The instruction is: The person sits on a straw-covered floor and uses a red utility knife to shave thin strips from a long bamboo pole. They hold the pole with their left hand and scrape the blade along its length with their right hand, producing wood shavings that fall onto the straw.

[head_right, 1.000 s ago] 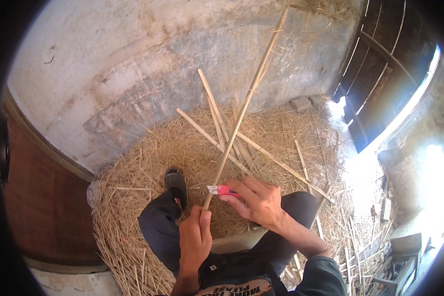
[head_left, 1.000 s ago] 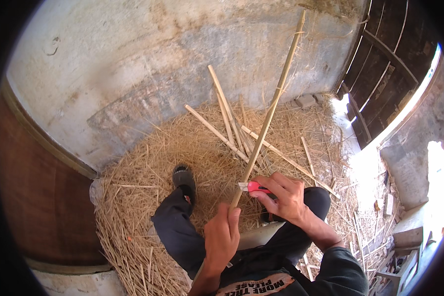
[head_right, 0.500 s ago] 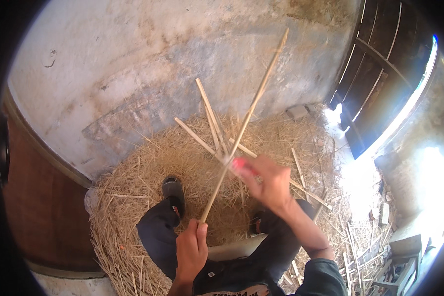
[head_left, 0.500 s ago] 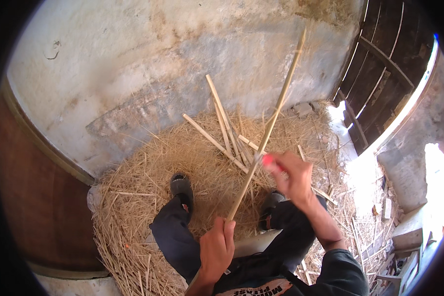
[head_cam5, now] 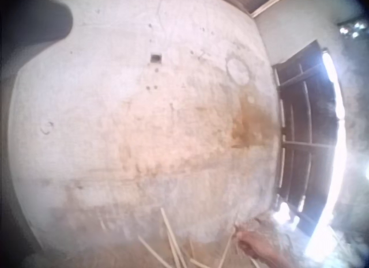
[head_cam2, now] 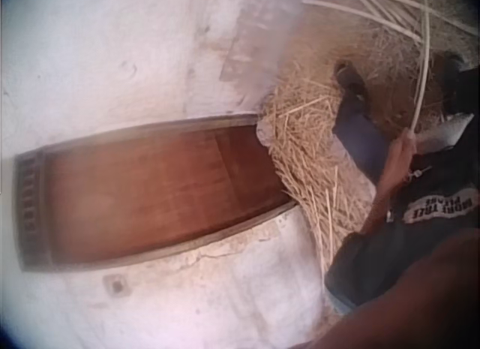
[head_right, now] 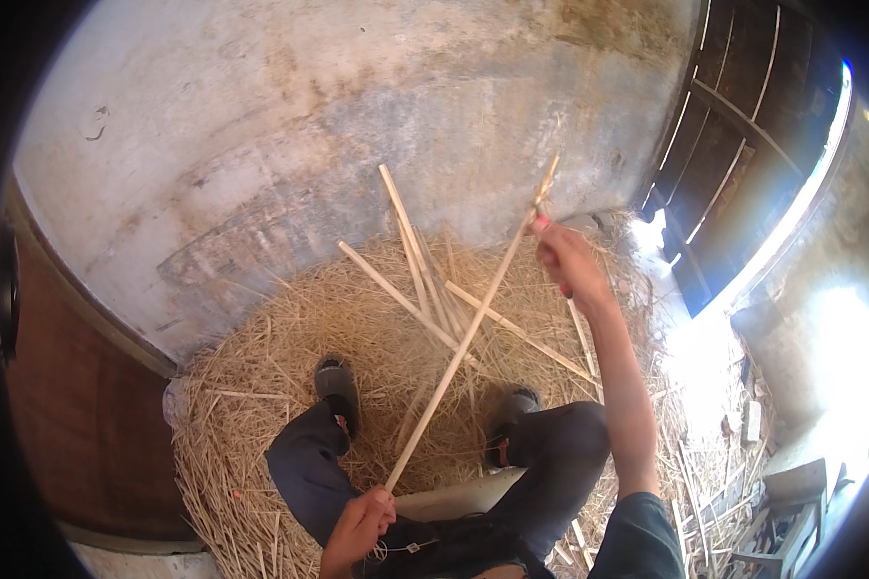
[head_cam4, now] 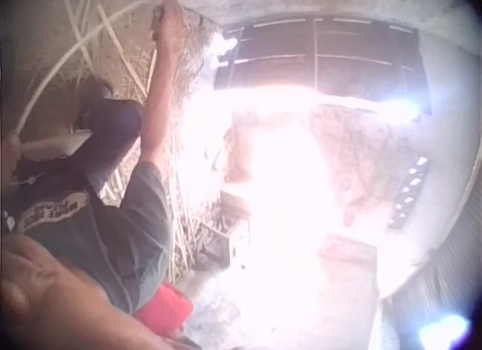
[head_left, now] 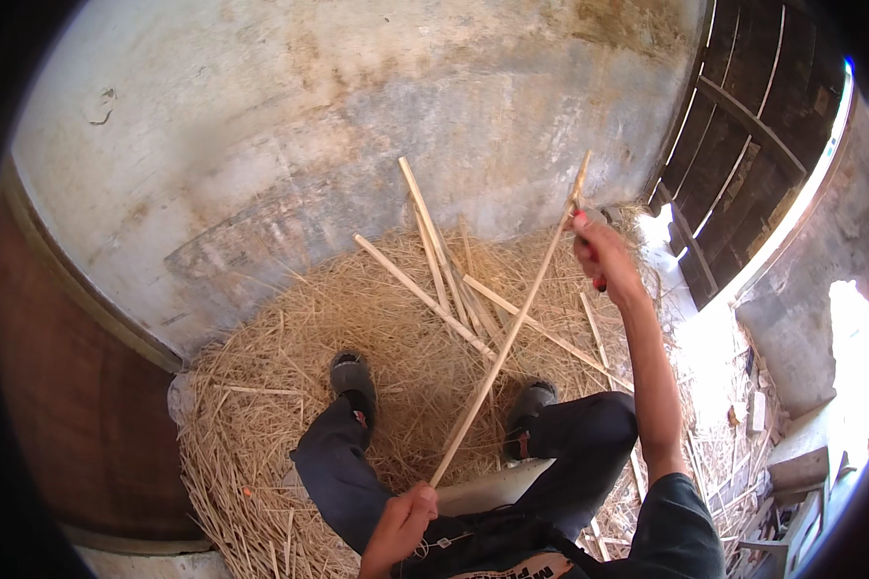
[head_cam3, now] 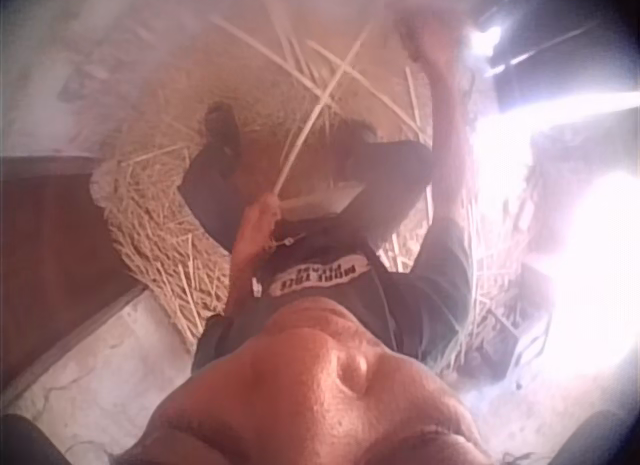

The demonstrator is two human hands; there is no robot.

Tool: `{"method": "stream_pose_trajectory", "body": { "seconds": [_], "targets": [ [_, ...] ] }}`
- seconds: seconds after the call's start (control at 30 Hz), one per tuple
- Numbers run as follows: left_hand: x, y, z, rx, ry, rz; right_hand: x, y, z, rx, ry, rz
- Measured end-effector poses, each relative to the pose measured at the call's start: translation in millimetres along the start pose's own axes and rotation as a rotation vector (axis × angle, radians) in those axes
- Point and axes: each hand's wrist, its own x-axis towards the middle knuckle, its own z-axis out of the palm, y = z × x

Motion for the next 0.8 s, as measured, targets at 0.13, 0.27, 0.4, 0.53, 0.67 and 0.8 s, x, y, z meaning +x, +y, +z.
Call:
{"method": "stream_pose_trajectory", "body": {
  "seconds": [0.13, 0.27, 0.4, 0.53, 0.67, 0.8],
  "targets": [
    [9, -10, -13, -0.287, -0.101, -0.076, -19, -5, 39, 0.260, -0.249, 0.076],
    [7, -9, -20, -0.309, -0.121, -0.100, -26, -4, 79, 0.356, -0.305, 0.131],
    [16, -22, -36, -0.222, -0.261, 0.068, -28, 1, 94, 0.254, -0.275, 0.073],
    [16, -16, -34, -0.010, -0.130, 0.164, -38, -17, 109, -0.017, -0.248, 0.002],
    [31, 20, -16, -0.027, 0.010, 0.325, -38, -20, 124, -0.203, -0.307, -0.101],
    [40, 32, -12, -0.224, 0.008, 0.233, -28, -21, 123, -0.113, -0.542, -0.204]
  ]
}}
